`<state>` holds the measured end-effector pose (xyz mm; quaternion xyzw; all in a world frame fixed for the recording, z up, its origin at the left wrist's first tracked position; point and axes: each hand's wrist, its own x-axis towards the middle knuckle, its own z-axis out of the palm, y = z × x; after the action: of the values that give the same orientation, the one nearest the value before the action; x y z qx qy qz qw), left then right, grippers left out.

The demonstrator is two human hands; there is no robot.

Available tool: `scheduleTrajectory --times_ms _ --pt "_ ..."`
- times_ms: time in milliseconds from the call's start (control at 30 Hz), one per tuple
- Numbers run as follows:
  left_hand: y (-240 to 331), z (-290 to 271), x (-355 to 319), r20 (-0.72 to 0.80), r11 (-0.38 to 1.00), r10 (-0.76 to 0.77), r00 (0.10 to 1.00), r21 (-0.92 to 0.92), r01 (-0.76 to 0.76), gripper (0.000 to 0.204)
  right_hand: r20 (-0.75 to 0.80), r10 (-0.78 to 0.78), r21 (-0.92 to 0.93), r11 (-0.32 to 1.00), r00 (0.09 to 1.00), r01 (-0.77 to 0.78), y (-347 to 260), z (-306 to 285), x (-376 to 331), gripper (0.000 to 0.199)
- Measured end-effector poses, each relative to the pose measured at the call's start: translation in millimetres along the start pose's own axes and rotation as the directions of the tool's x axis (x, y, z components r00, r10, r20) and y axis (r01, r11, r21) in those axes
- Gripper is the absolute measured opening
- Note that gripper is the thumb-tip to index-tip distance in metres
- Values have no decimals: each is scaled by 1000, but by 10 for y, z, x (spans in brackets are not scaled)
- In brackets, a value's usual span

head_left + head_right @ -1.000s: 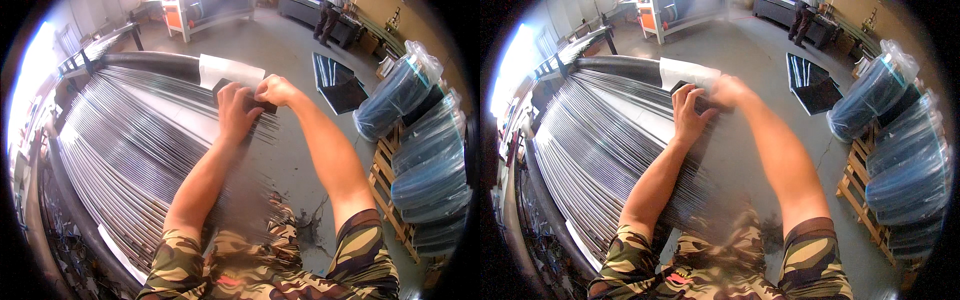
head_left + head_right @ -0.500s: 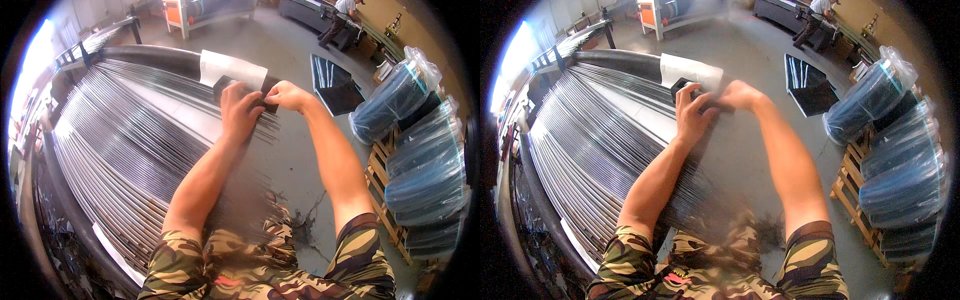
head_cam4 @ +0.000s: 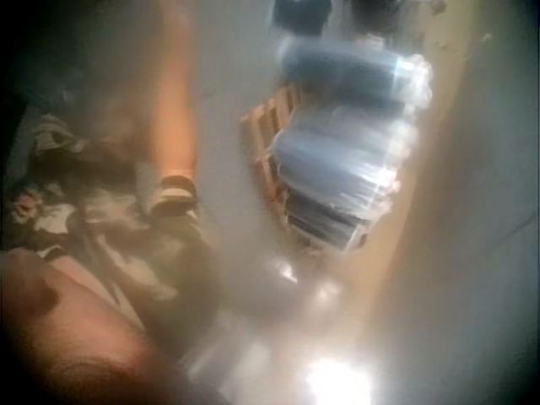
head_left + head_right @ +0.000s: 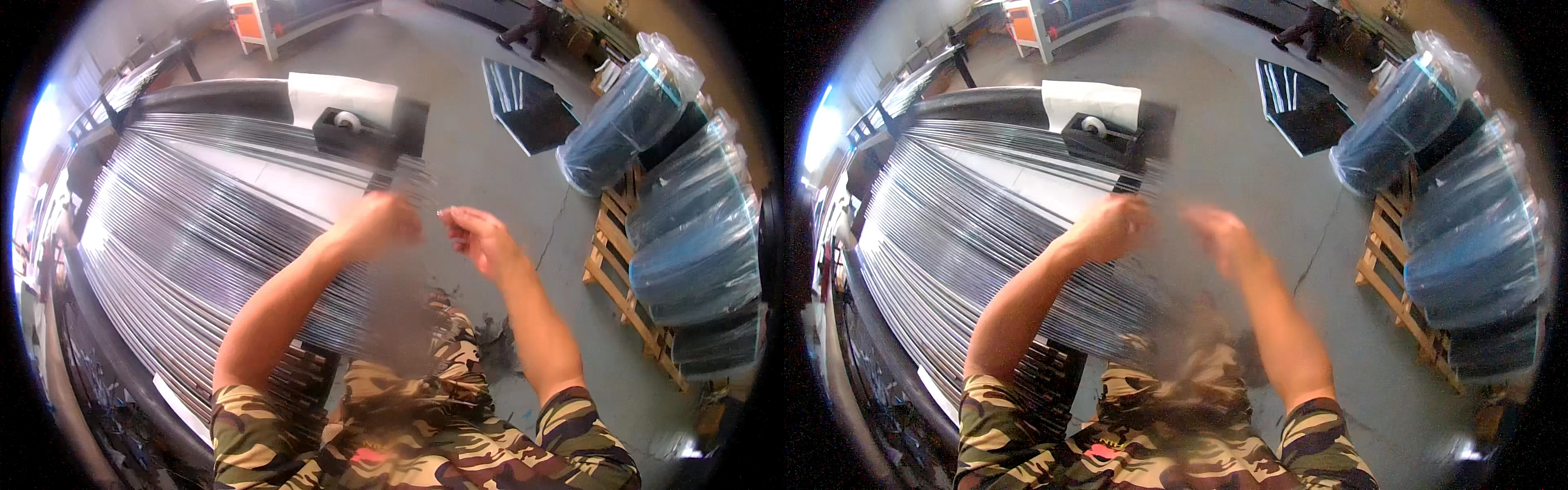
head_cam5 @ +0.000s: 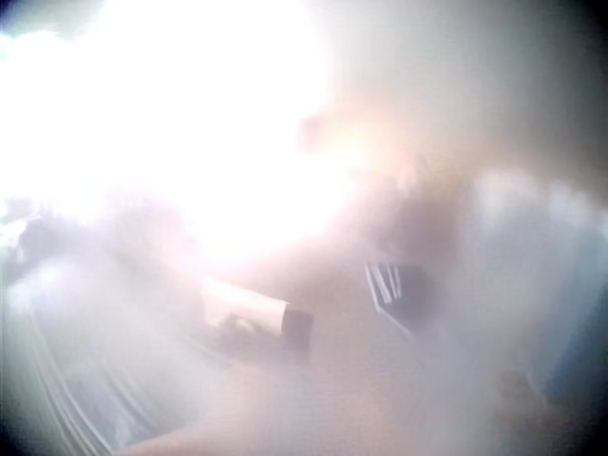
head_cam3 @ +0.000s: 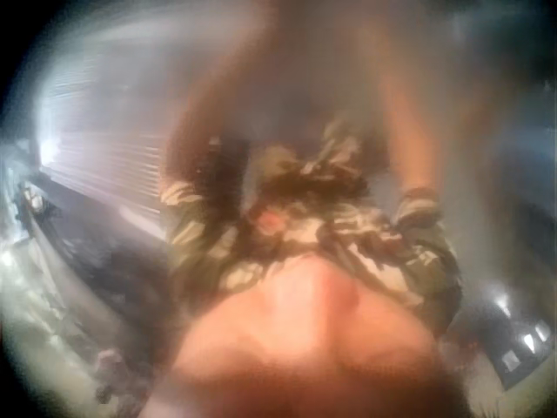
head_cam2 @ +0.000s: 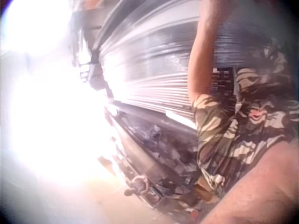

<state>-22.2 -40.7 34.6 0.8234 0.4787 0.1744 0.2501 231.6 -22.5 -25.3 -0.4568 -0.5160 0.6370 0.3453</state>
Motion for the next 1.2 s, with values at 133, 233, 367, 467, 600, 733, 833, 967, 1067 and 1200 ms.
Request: scheduleTrajectory --times_ms 133,233,367,467,600,733,833,967,1067,1200 --pt "72 98 -93 279 980 -96 956 196 41 19 54 192 466 863 980 -195 125 253 -477 44" --pt "-28 185 -33 201 993 -42 979 116 18 19 48 204 558 807 978 -195 202 353 -529 51" --pt "-21 285 -6 21 997 65 998 46 -66 19 33 194 585 791 980 -177 168 382 -503 55" --pt "5 272 -12 1 994 101 995 47 -101 20 29 208 605 775 978 -183 190 385 -507 57" --pt "40 277 -13 -17 993 103 995 55 -101 21 29 222 636 748 975 -189 250 358 -485 58" --pt "-5 309 -12 -37 992 119 992 42 -117 19 17 232 624 758 973 -191 238 382 -449 58" --pt "-22 324 -10 -51 991 133 990 33 -131 18 13 236 612 766 972 -194 223 397 -446 57" --pt "-10 337 -7 -58 994 105 993 12 -104 15 -31 258 587 787 966 -191 227 417 -440 48" --pt "0 355 4 -76 994 102 992 -38 -105 14 -70 260 420 883 963 -208 279 402 -371 42" --pt "15 327 -9 -142 967 253 957 10 -254 12 -127 248 227 950 960 -215 263 405 -308 36"
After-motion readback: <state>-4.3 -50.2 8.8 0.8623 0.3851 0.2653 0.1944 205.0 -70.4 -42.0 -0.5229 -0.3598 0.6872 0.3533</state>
